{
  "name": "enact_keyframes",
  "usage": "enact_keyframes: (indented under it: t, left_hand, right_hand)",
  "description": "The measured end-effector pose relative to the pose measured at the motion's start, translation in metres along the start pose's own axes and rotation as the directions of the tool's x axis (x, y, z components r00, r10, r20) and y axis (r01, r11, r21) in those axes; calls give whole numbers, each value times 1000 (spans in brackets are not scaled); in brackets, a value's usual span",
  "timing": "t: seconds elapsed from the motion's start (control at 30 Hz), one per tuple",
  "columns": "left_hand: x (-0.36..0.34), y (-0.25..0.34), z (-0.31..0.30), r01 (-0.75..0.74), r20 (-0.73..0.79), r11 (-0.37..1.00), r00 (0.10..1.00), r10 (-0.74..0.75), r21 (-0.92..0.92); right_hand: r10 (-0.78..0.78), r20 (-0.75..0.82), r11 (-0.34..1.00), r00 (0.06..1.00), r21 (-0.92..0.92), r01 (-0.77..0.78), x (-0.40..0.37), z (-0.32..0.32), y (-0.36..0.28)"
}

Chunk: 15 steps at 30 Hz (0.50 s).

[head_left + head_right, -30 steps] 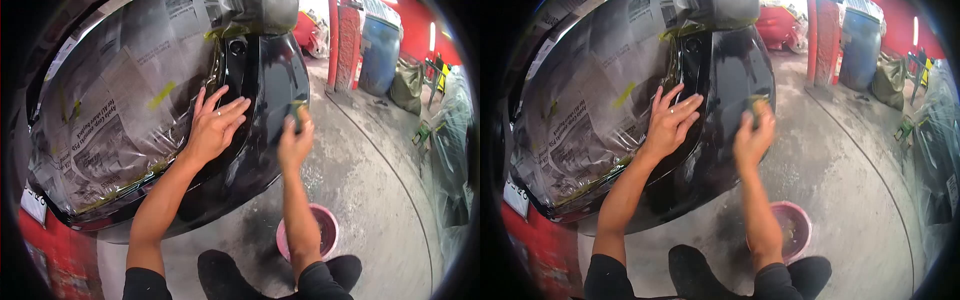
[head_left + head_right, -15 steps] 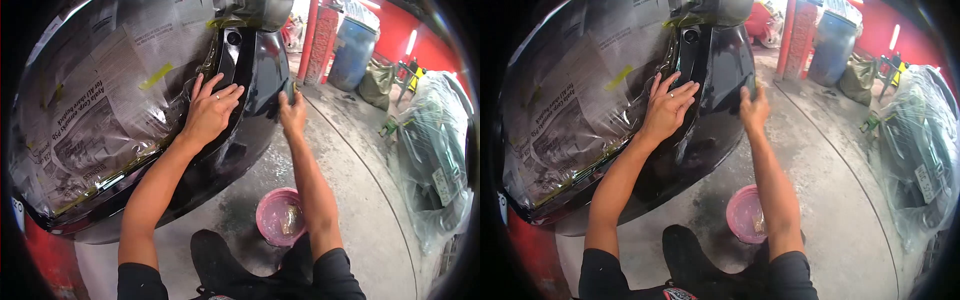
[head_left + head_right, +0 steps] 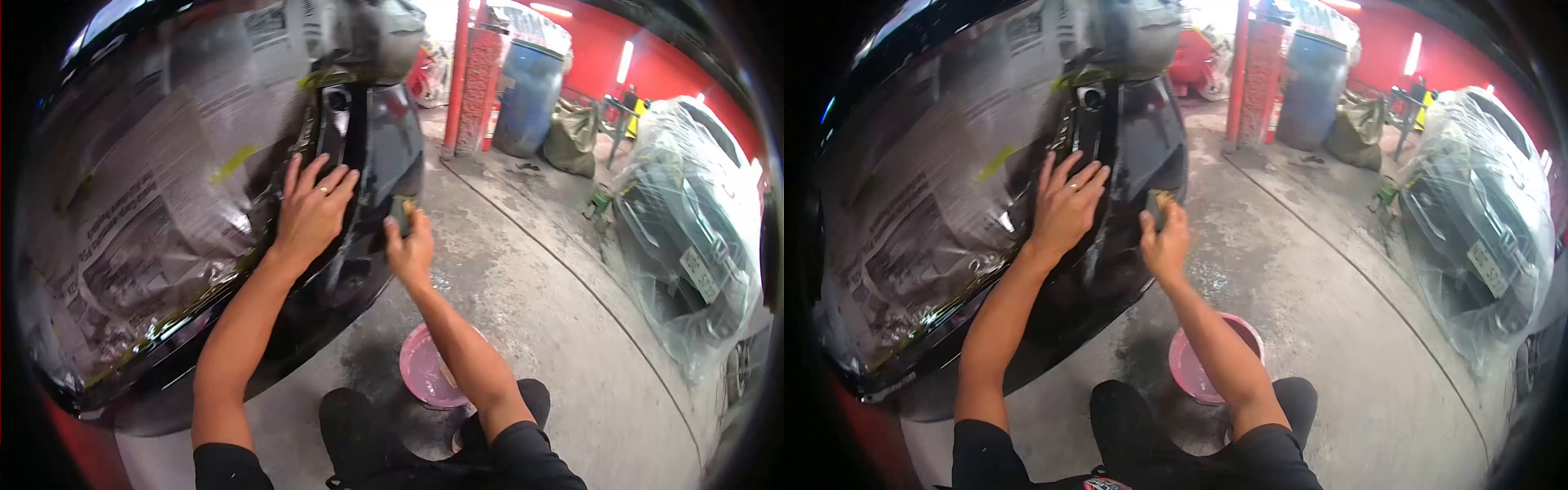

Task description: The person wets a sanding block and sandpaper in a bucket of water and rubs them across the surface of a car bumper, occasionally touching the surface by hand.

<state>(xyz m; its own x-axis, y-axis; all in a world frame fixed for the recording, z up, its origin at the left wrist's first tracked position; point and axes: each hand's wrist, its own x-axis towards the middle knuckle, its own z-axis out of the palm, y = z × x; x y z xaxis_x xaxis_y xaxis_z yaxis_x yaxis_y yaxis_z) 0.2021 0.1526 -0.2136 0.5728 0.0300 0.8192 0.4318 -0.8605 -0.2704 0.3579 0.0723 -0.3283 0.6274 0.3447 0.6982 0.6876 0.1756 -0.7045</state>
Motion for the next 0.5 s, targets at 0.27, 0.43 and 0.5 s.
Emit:
enact_keyframes:
  t: [0.27,0.43,0.5]
  left_hand:
    - [-29,54,-84,-179,-233,983,958,165,-40]
    - [-353,154,-130,823,14,549,553,-833,144]
    - [-492,221,-167,948,-34,-108,-103,-994,299]
  right_hand:
    - [-194,788,743,585,-271,612,-107,-149,139]
    - [143,772,697,619,-523,491,-176,-236,275]
    - [76,751,758,656,-471,452,-186,-248,282]
